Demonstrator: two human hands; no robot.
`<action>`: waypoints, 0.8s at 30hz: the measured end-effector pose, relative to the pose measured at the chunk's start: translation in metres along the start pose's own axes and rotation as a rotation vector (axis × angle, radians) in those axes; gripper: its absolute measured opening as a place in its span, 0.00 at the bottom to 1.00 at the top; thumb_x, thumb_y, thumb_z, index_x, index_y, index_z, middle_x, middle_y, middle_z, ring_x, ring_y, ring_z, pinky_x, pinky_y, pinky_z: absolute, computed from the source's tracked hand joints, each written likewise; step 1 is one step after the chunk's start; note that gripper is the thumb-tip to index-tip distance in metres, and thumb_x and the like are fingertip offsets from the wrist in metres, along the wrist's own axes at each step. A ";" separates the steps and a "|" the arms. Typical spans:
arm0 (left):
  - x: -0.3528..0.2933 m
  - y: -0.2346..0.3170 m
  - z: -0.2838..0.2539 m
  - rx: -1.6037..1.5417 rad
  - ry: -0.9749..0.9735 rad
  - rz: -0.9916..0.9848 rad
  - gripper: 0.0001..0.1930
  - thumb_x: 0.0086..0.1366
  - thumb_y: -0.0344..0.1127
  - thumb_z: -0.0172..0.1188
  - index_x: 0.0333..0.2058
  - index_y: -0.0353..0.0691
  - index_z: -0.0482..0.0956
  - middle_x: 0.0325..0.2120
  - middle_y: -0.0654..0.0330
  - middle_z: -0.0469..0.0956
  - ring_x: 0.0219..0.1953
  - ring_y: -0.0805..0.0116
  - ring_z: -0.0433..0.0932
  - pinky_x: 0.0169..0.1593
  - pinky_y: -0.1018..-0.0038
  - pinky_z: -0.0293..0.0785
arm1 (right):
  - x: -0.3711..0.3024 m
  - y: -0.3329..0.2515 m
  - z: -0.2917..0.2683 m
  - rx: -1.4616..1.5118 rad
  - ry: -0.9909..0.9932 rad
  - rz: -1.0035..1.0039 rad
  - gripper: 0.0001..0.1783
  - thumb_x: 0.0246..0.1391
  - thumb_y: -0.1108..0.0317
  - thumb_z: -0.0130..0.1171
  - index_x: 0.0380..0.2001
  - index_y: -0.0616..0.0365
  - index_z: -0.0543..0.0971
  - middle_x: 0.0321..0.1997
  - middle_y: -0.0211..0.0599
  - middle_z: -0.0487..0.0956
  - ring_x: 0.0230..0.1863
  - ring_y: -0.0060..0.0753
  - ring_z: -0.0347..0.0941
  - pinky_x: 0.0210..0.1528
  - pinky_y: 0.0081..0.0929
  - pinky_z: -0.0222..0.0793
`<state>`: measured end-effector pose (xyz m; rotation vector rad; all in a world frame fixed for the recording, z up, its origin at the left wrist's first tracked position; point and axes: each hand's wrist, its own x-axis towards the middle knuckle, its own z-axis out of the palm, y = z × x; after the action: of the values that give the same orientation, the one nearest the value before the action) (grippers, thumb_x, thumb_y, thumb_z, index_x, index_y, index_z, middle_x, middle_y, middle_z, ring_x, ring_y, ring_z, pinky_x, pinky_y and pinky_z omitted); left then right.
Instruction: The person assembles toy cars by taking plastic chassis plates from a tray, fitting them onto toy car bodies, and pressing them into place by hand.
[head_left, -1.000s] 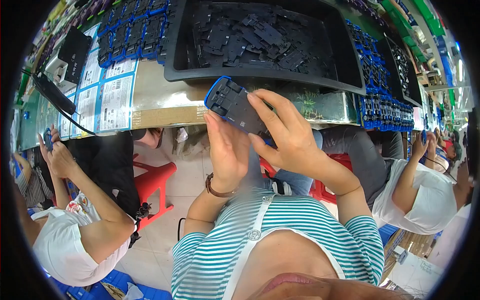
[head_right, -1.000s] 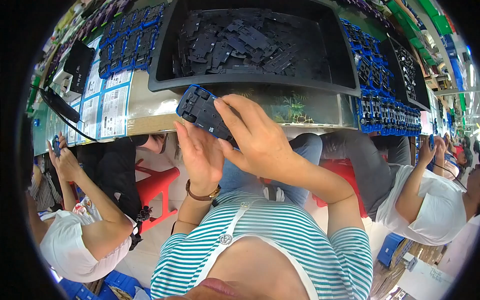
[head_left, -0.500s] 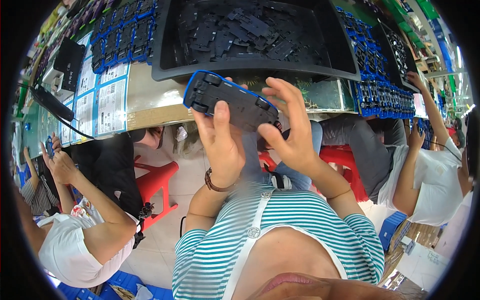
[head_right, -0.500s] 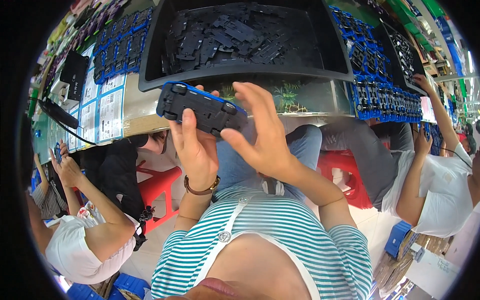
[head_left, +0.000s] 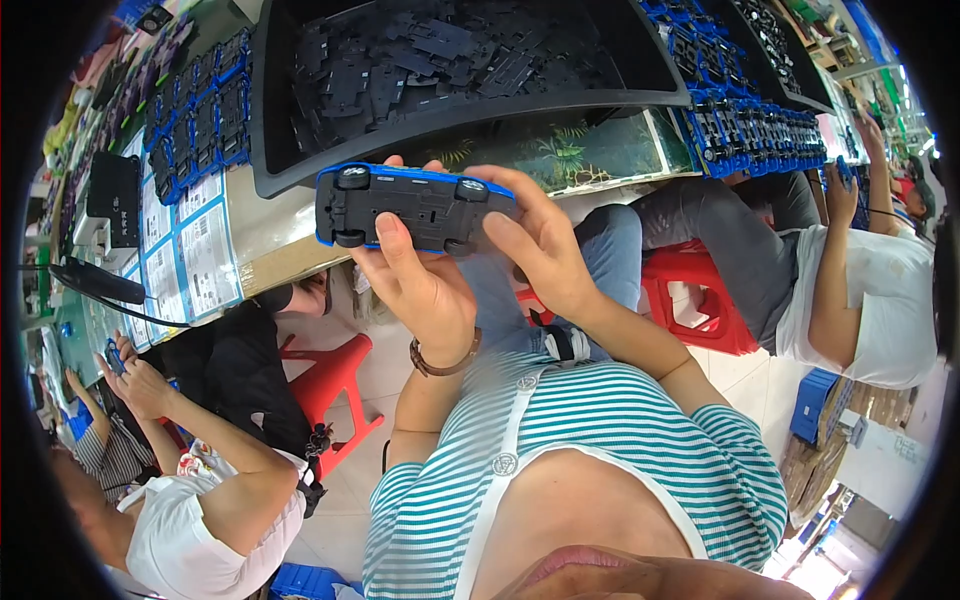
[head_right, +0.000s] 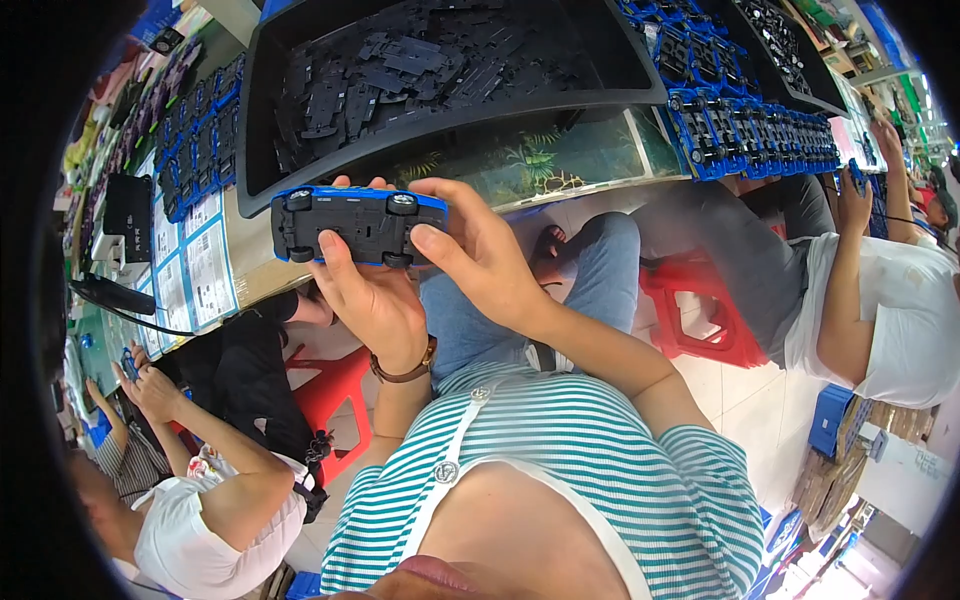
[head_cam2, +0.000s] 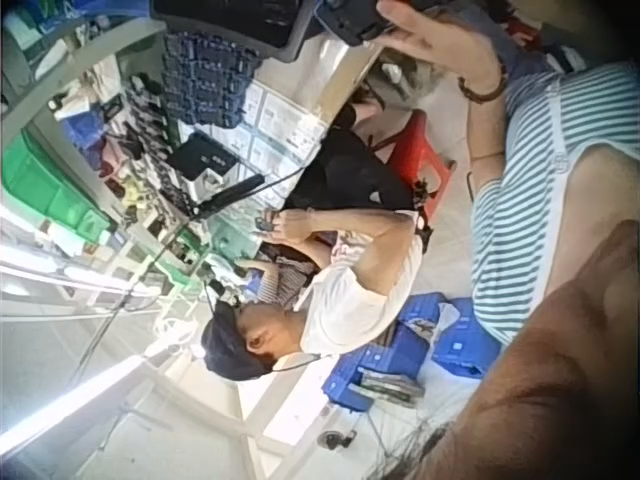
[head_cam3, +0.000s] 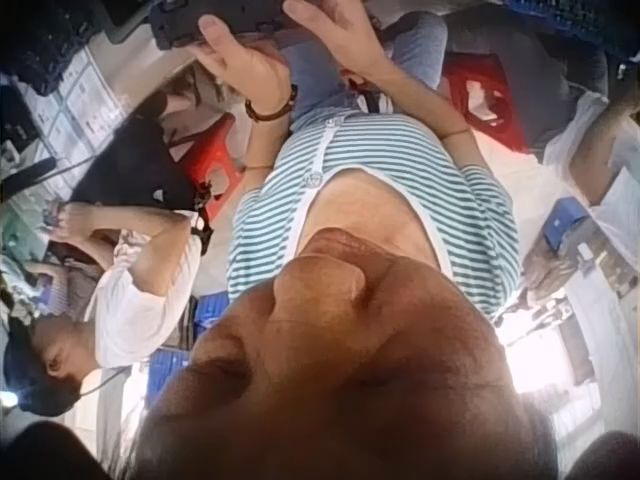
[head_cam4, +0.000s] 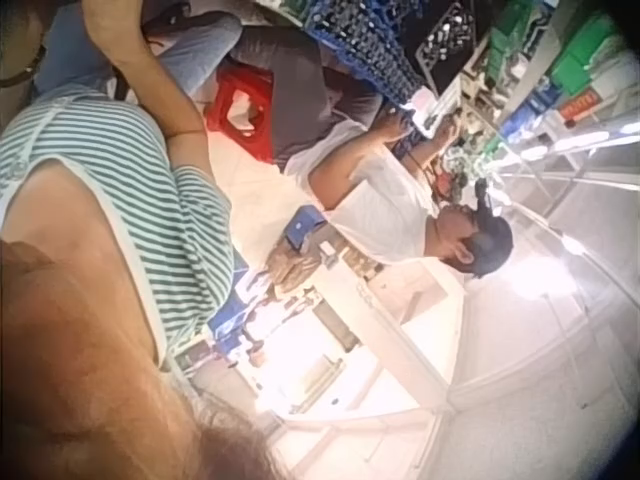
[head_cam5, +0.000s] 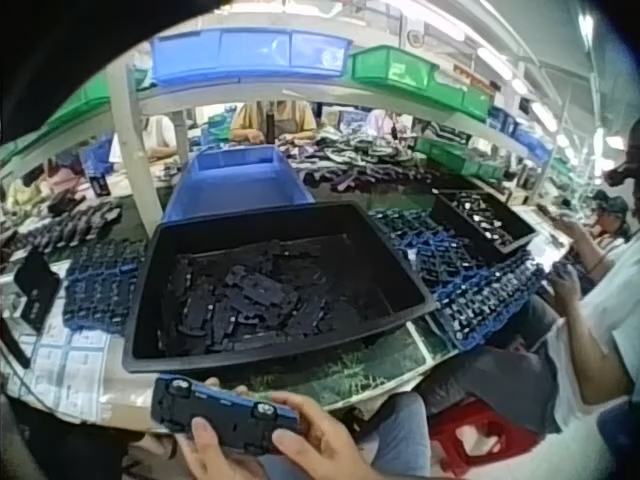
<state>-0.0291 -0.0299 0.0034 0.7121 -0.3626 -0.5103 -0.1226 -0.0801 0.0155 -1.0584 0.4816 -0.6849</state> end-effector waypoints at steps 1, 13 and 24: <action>0.000 -0.001 -0.001 -0.024 0.028 0.010 0.25 0.70 0.40 0.48 0.60 0.39 0.53 0.55 0.46 0.65 0.51 0.53 0.73 0.53 0.62 0.74 | 0.000 0.000 0.001 0.087 0.008 -0.001 0.25 0.57 0.67 0.59 0.55 0.63 0.65 0.48 0.39 0.75 0.49 0.25 0.72 0.49 0.25 0.72; 0.008 0.000 -0.001 0.123 0.054 0.075 0.23 0.72 0.42 0.43 0.60 0.38 0.54 0.55 0.46 0.66 0.51 0.51 0.73 0.52 0.62 0.74 | 0.006 0.013 0.002 0.039 0.020 0.014 0.27 0.53 0.72 0.61 0.55 0.67 0.65 0.50 0.40 0.74 0.51 0.25 0.71 0.55 0.24 0.67; 0.002 0.012 -0.029 0.028 0.144 -0.044 0.18 0.66 0.29 0.52 0.53 0.39 0.64 0.45 0.61 0.72 0.46 0.73 0.71 0.50 0.75 0.67 | 0.008 0.022 0.012 -0.065 0.032 -0.069 0.26 0.54 0.75 0.60 0.55 0.65 0.66 0.51 0.38 0.74 0.53 0.26 0.69 0.56 0.25 0.65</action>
<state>-0.0097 -0.0078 -0.0086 0.7810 -0.2203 -0.4931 -0.1036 -0.0715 0.0005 -1.1309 0.5003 -0.7520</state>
